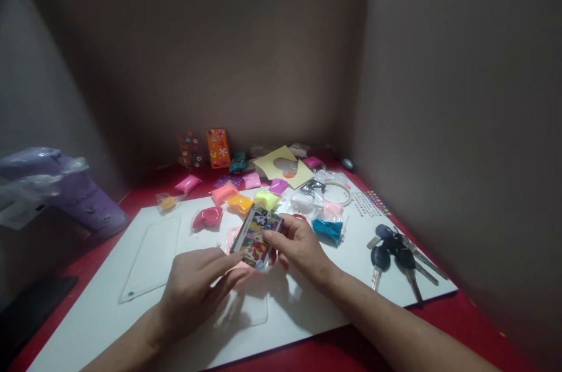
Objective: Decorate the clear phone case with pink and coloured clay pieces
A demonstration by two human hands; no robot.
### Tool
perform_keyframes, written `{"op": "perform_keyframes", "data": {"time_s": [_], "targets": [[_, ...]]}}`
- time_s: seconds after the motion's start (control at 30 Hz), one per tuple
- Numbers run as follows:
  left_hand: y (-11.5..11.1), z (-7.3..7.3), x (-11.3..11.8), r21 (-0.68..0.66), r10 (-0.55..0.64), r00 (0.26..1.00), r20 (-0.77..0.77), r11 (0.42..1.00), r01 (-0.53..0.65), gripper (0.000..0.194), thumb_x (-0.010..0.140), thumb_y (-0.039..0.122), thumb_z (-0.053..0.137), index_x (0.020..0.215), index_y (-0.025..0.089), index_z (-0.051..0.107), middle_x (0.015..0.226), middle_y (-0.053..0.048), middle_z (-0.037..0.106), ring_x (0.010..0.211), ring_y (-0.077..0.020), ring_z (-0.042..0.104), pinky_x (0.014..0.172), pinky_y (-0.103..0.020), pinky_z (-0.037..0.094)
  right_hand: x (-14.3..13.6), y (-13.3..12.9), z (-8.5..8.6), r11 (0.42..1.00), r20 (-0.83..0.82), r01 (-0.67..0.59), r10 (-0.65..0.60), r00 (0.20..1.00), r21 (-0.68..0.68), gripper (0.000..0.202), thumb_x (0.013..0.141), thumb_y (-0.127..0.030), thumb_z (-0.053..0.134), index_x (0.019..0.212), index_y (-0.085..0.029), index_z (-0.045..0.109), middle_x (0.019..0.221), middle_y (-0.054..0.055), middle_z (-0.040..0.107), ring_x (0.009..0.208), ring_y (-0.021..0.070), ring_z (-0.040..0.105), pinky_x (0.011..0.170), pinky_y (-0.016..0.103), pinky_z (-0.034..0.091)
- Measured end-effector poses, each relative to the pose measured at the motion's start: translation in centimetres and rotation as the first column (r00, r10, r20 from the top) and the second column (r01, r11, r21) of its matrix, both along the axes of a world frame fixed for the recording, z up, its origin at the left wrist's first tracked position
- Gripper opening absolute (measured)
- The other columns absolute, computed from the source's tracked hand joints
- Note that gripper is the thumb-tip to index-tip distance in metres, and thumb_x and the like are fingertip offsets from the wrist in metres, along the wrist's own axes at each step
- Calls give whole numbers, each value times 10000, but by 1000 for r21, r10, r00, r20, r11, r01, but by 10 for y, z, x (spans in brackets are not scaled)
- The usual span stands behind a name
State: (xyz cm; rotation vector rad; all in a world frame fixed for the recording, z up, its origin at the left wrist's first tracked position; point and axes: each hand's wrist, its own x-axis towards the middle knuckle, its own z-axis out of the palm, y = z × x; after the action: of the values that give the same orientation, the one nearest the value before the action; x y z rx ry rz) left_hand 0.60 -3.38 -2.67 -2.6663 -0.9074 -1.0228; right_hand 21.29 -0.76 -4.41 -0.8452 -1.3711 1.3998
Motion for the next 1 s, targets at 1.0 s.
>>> {"op": "perform_keyframes", "data": {"time_s": [1.0], "targets": [[0, 10, 3, -838, 260, 854, 450, 454, 304, 400, 890, 415, 470, 594, 151, 523, 525, 13, 487, 474, -75, 400, 456, -200, 299, 3, -14, 17, 992, 205, -94, 74, 976, 88, 269, 890, -409, 522, 762, -172, 509, 584, -50, 456, 399, 52, 407, 323, 145, 333]]}}
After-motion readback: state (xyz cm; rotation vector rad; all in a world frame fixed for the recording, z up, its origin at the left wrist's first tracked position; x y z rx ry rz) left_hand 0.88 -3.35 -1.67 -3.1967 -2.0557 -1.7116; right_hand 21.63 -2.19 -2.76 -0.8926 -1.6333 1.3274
